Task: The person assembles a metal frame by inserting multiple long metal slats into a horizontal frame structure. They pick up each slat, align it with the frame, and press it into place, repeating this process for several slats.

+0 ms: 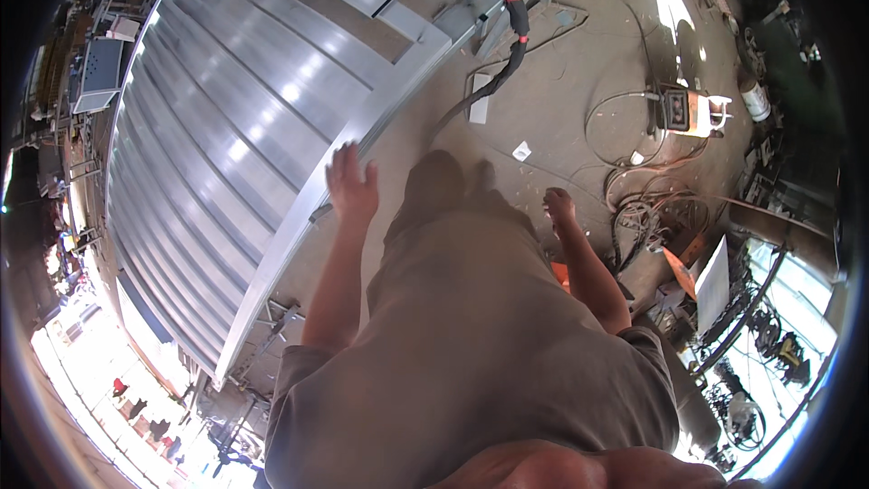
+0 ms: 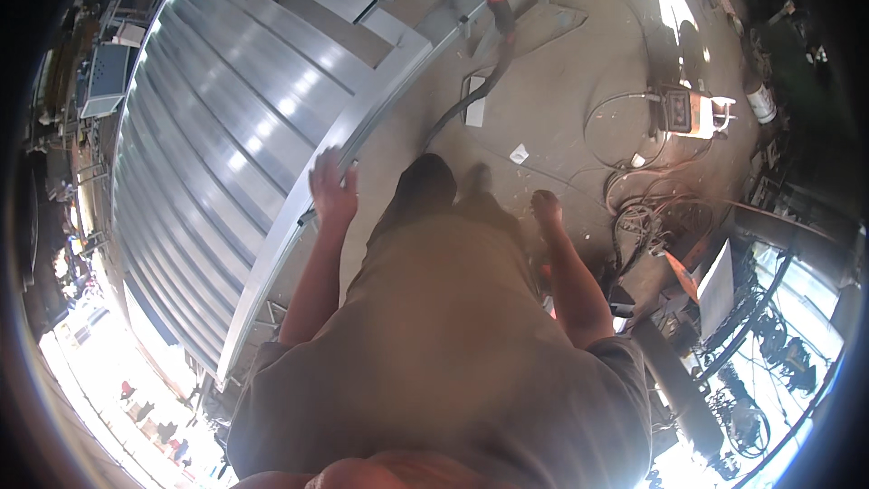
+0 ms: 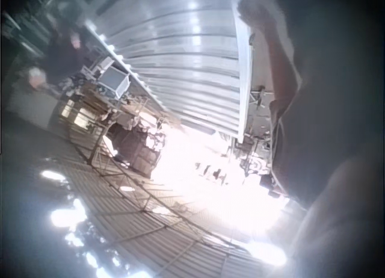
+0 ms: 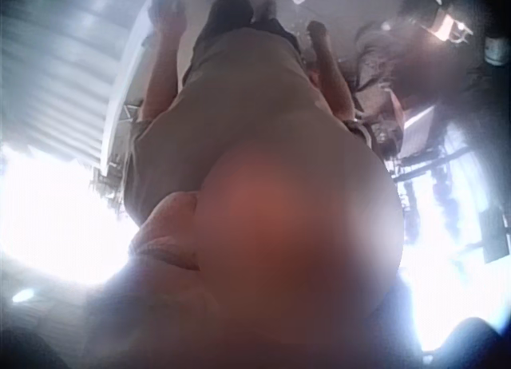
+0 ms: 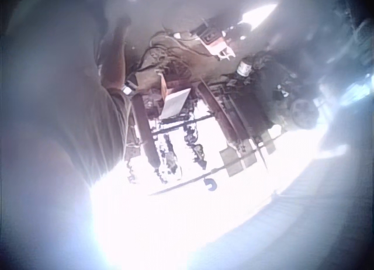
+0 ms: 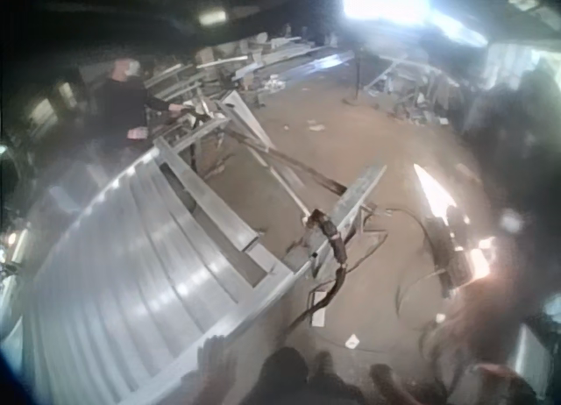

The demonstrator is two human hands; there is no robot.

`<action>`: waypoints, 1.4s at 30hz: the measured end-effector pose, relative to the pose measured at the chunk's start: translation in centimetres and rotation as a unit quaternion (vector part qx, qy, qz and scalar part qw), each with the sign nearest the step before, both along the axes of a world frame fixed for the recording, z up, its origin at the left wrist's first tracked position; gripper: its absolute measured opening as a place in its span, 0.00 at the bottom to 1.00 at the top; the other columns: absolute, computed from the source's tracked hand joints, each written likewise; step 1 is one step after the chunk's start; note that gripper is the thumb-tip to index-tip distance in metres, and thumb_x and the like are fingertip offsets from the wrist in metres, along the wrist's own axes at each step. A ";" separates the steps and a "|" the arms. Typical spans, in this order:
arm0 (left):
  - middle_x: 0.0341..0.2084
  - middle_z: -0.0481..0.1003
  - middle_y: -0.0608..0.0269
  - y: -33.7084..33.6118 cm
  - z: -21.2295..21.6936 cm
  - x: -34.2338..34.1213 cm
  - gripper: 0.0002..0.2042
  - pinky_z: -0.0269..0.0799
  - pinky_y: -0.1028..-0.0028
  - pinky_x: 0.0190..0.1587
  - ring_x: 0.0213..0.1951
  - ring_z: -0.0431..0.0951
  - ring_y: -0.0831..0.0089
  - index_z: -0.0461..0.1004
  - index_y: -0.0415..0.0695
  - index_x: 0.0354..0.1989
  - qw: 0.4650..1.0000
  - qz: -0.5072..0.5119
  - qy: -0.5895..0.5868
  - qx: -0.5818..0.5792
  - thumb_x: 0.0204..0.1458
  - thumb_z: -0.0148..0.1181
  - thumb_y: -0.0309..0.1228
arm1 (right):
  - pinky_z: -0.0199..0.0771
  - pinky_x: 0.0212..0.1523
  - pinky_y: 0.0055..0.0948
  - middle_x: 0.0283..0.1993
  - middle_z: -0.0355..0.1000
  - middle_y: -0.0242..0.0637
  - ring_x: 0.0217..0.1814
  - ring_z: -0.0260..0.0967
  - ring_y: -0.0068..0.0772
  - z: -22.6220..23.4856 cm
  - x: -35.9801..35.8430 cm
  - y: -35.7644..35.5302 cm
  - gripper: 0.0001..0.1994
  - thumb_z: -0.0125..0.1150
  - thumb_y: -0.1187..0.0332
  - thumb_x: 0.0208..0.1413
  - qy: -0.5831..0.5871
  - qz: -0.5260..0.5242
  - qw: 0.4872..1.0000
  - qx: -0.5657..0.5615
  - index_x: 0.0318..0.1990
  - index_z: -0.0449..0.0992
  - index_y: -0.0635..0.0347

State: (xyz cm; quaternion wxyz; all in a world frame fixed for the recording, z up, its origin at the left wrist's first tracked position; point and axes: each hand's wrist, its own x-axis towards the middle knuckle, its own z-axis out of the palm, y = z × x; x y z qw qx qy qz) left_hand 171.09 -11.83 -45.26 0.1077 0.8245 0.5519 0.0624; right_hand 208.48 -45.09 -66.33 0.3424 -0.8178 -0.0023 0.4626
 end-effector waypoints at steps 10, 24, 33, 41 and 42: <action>0.78 0.57 0.55 16.3 13.1 12.4 0.37 0.41 0.49 0.81 0.79 0.53 0.54 0.59 0.43 0.77 0.998 -0.039 -0.045 -0.014 0.64 0.58 0.49 | 0.72 0.32 0.22 0.40 0.78 0.34 0.34 0.74 0.23 24.3 6.5 29.3 0.17 0.60 0.61 0.70 0.045 0.032 0.990 0.132 0.59 0.77 0.61; 0.69 0.70 0.53 24.2 7.3 8.4 0.35 0.56 0.50 0.77 0.73 0.66 0.53 0.67 0.43 0.71 0.997 0.052 -0.054 0.013 0.59 0.64 0.50 | 0.73 0.64 0.37 0.62 0.78 0.49 0.65 0.76 0.45 25.0 13.0 73.5 0.27 0.63 0.52 0.65 -0.221 0.432 0.862 0.149 0.64 0.76 0.61; 0.62 0.75 0.58 27.9 4.0 12.9 0.31 0.66 0.53 0.71 0.66 0.73 0.56 0.75 0.46 0.65 0.984 0.156 -0.077 0.035 0.57 0.66 0.50 | 0.76 0.64 0.48 0.64 0.76 0.54 0.65 0.75 0.60 18.9 13.2 88.6 0.28 0.65 0.48 0.60 -0.278 0.679 0.679 -0.008 0.61 0.79 0.55; 0.59 0.77 0.59 31.9 -0.4 11.9 0.27 0.70 0.54 0.67 0.64 0.76 0.55 0.78 0.46 0.61 0.986 0.141 -0.059 0.064 0.59 0.64 0.51 | 0.81 0.55 0.47 0.52 0.82 0.51 0.54 0.81 0.56 7.5 15.9 95.5 0.26 0.71 0.48 0.56 -0.221 0.876 0.421 -0.082 0.55 0.81 0.56; 0.58 0.78 0.56 32.5 -1.5 11.1 0.27 0.71 0.53 0.66 0.62 0.76 0.52 0.78 0.44 0.61 0.986 0.136 -0.068 0.069 0.61 0.61 0.52 | 0.81 0.55 0.47 0.51 0.82 0.52 0.54 0.81 0.56 5.8 15.3 95.8 0.26 0.70 0.48 0.57 -0.218 0.835 0.493 -0.110 0.56 0.81 0.55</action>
